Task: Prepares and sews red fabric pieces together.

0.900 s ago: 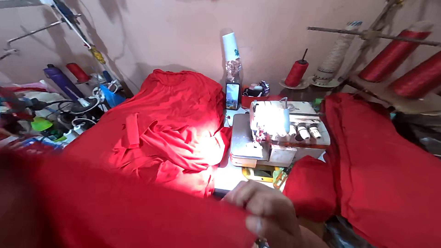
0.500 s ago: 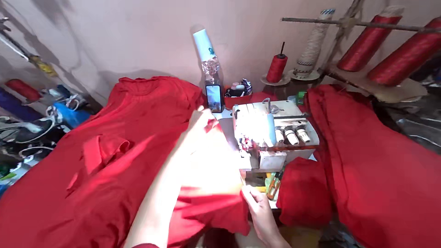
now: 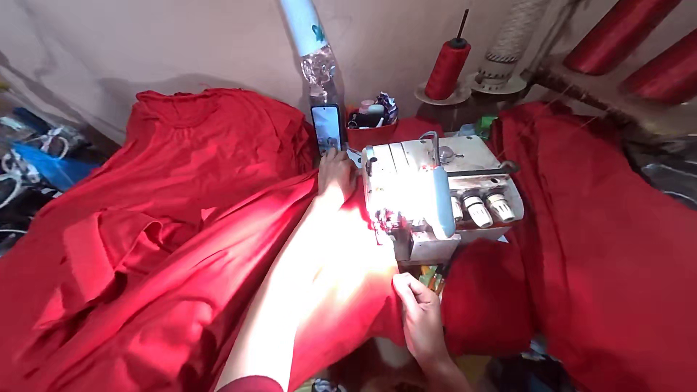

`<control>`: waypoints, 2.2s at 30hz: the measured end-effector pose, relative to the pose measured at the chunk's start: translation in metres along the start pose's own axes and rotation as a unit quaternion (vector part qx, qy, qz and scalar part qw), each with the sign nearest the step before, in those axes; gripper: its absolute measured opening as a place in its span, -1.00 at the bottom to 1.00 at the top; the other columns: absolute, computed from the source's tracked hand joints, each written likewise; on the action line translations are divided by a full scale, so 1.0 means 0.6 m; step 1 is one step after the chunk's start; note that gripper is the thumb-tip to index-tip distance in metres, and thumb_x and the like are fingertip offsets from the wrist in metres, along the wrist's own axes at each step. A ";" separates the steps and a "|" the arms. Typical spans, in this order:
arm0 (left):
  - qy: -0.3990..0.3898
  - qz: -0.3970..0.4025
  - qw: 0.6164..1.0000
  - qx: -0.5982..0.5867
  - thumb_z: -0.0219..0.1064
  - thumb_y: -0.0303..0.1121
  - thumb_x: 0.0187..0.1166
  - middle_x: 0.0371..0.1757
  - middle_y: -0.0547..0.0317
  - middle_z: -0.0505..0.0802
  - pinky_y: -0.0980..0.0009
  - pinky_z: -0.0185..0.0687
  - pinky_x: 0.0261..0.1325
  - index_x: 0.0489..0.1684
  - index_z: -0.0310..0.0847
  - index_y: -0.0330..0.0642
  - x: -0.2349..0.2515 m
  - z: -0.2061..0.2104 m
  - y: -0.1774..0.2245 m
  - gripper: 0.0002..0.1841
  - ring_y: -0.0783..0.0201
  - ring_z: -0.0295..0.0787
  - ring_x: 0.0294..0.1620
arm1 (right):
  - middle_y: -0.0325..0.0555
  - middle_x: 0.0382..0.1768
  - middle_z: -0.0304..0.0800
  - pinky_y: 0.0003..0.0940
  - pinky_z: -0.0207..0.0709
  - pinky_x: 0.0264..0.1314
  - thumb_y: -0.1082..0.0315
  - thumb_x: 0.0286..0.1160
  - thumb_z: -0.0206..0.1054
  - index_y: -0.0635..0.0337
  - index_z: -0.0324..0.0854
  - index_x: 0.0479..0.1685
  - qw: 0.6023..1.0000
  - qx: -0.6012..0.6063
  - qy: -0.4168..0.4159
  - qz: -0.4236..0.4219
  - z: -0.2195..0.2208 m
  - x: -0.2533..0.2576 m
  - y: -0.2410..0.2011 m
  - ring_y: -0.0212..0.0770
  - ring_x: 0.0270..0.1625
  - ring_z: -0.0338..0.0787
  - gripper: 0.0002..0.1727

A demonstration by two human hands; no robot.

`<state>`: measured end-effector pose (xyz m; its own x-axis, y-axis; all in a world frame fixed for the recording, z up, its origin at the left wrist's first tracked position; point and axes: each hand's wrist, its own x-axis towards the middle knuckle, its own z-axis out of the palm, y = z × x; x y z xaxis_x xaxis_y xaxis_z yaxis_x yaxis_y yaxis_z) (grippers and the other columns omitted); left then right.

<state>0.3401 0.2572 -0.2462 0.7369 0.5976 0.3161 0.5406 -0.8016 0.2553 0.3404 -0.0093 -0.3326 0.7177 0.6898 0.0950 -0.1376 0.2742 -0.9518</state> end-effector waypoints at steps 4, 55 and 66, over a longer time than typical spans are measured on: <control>-0.030 -0.010 0.999 -0.007 0.34 -0.43 0.59 0.20 -0.25 0.80 -0.17 0.34 0.49 -0.10 0.81 -0.41 0.024 0.011 -0.001 -0.80 -0.27 0.57 0.41 | -0.41 -0.54 0.67 -0.73 0.55 -0.28 0.55 0.55 0.18 0.19 0.69 -0.56 1.000 -0.008 0.003 -0.011 0.000 0.010 -0.007 -0.65 -0.42 0.63 -0.70; 0.256 0.299 0.917 -0.067 0.12 -0.47 0.78 0.14 0.00 0.91 0.32 0.40 0.60 0.06 0.70 -0.24 -0.519 0.044 0.096 -0.80 0.21 0.75 0.38 | -0.54 -0.57 0.74 -0.67 0.64 -0.40 0.44 0.54 0.27 0.07 0.71 -0.34 0.964 -0.023 -0.232 0.131 -0.123 -0.155 -0.065 -0.64 -0.53 0.70 -0.86; 0.232 0.263 0.930 -0.107 0.18 -0.45 0.75 0.07 -0.01 0.93 0.37 0.52 0.47 0.01 0.77 -0.21 -0.437 0.044 0.081 -0.80 0.23 0.81 0.28 | -0.48 -0.56 0.76 -0.65 0.65 -0.42 0.44 0.55 0.26 0.09 0.72 -0.36 0.980 -0.040 -0.157 0.114 -0.091 -0.085 -0.047 -0.61 -0.54 0.71 -0.84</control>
<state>0.1839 0.0615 -0.3407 0.5955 0.1068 0.7962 0.0245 -0.9931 0.1149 0.3451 -0.0888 -0.3266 0.4269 0.9029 -0.0496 -0.2065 0.0440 -0.9775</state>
